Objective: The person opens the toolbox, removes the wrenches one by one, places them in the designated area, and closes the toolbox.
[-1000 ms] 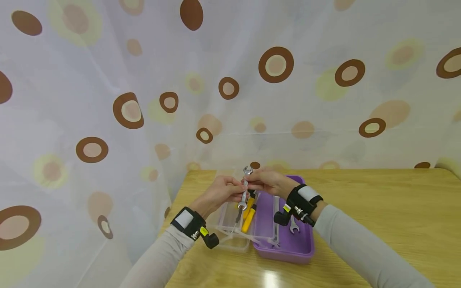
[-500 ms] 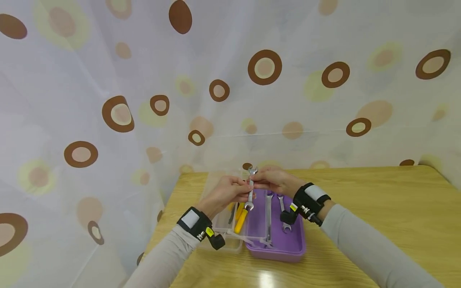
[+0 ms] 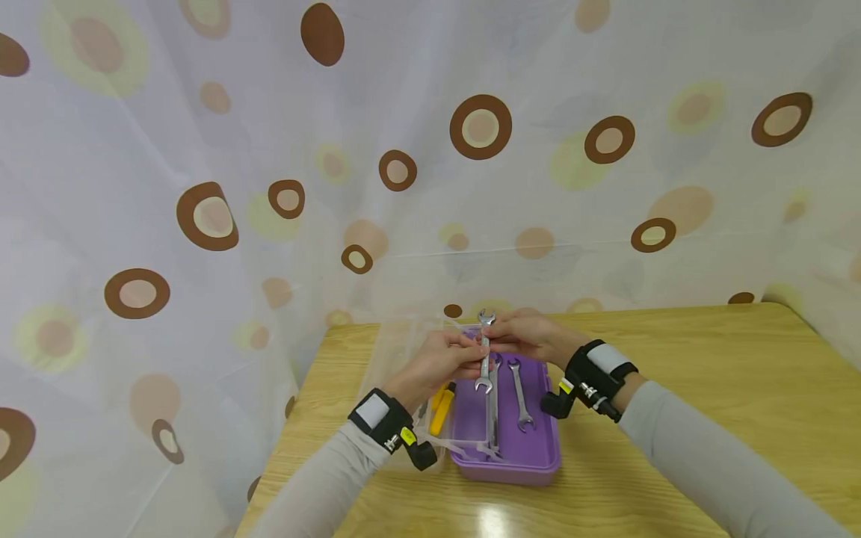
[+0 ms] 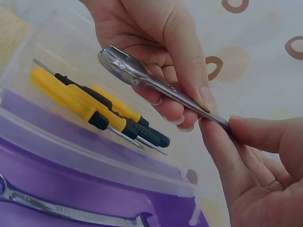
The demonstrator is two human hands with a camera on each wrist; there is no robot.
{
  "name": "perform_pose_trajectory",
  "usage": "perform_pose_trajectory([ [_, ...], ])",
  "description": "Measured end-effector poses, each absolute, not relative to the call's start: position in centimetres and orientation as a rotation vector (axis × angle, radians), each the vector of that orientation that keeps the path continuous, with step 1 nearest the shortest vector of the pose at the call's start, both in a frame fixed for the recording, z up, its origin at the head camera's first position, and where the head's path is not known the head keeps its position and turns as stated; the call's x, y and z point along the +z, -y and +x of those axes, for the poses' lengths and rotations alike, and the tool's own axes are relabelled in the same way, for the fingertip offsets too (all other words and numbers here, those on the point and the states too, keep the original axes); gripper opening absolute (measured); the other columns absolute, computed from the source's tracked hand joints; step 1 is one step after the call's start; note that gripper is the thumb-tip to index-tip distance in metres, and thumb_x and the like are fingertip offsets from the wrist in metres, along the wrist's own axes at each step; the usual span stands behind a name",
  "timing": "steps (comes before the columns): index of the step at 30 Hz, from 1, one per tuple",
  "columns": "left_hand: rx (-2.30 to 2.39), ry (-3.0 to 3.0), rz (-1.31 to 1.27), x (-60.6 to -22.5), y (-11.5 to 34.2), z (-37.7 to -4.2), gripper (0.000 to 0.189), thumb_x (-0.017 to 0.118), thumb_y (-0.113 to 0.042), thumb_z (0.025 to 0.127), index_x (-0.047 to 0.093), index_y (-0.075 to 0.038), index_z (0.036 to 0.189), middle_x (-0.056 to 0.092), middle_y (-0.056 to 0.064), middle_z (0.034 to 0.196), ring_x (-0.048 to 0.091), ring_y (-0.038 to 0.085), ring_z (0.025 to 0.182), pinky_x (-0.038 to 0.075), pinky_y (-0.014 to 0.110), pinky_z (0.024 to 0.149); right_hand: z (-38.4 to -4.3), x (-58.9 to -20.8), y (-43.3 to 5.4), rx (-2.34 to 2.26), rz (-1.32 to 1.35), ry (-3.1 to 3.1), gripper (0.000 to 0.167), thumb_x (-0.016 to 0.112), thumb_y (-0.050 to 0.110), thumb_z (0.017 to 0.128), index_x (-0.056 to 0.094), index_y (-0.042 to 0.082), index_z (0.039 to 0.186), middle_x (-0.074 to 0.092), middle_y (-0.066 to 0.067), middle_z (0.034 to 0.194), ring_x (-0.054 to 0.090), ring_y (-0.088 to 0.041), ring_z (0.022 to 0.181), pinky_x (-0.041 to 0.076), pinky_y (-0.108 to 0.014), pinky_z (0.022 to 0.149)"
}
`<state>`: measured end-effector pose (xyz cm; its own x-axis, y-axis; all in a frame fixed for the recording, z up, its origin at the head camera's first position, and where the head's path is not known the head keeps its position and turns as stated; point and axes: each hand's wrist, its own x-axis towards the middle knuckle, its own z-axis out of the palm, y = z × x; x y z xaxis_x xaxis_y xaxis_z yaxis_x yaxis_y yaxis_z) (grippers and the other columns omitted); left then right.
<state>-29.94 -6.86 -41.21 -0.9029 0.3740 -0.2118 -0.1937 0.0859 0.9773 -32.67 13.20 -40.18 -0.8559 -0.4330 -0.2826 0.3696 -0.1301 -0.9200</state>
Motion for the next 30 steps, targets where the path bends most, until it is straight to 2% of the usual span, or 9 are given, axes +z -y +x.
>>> perform_pose_trajectory([
  [5, 1.887, -1.96, 0.219, -41.3, 5.5, -29.8, 0.026, 0.073, -0.008, 0.099, 0.073, 0.014, 0.112, 0.077, 0.009, 0.086, 0.074, 0.012, 0.067, 0.063, 0.027, 0.068, -32.4, -40.0, -14.6, -1.981, -0.112, -1.686, 0.018, 0.056, -0.003, 0.105, 0.072, -0.004, 0.097, 0.076, -0.004, 0.085, 0.075, -0.011, 0.08, 0.062, -0.022, 0.077],
  [9, 1.921, -1.949, 0.205, -41.2, 4.5, -29.6, 0.022, 0.073, -0.006, 0.098, 0.075, 0.012, 0.109, 0.078, 0.018, 0.093, 0.075, 0.013, 0.067, 0.064, 0.029, 0.068, -32.2, -39.8, -15.7, -1.959, -0.14, -1.714, 0.016, 0.057, -0.001, 0.105, 0.07, -0.009, 0.107, 0.077, -0.005, 0.089, 0.075, -0.012, 0.083, 0.062, -0.022, 0.079],
  [12, 1.94, -1.913, 0.187, -41.2, 3.7, -29.5, 0.019, 0.072, -0.005, 0.098, 0.075, 0.011, 0.108, 0.078, 0.023, 0.097, 0.075, 0.013, 0.068, 0.063, 0.027, 0.068, -32.0, -39.6, -16.6, -1.955, -0.145, -1.713, 0.016, 0.057, 0.0, 0.105, 0.071, -0.007, 0.105, 0.077, -0.005, 0.091, 0.076, -0.013, 0.084, 0.062, -0.023, 0.081],
  [19, 1.937, -1.879, 0.184, -41.8, 1.9, -29.3, 0.015, 0.074, -0.007, 0.097, 0.076, 0.007, 0.104, 0.079, 0.017, 0.093, 0.076, 0.013, 0.069, 0.064, 0.028, 0.071, -31.5, -39.7, -18.7, -1.942, -0.144, -1.711, 0.019, 0.054, 0.0, 0.107, 0.071, -0.006, 0.106, 0.076, -0.006, 0.092, 0.076, -0.013, 0.086, 0.061, -0.025, 0.085],
  [30, 1.927, -1.898, 0.15, -41.5, 0.2, -28.9, 0.015, 0.073, -0.007, 0.098, 0.077, 0.005, 0.105, 0.077, 0.021, 0.103, 0.075, 0.012, 0.07, 0.064, 0.029, 0.073, -31.1, -39.6, -20.4, -1.94, -0.136, -1.723, 0.02, 0.055, 0.002, 0.107, 0.074, -0.004, 0.106, 0.077, -0.006, 0.096, 0.077, -0.014, 0.09, 0.061, -0.026, 0.086],
])
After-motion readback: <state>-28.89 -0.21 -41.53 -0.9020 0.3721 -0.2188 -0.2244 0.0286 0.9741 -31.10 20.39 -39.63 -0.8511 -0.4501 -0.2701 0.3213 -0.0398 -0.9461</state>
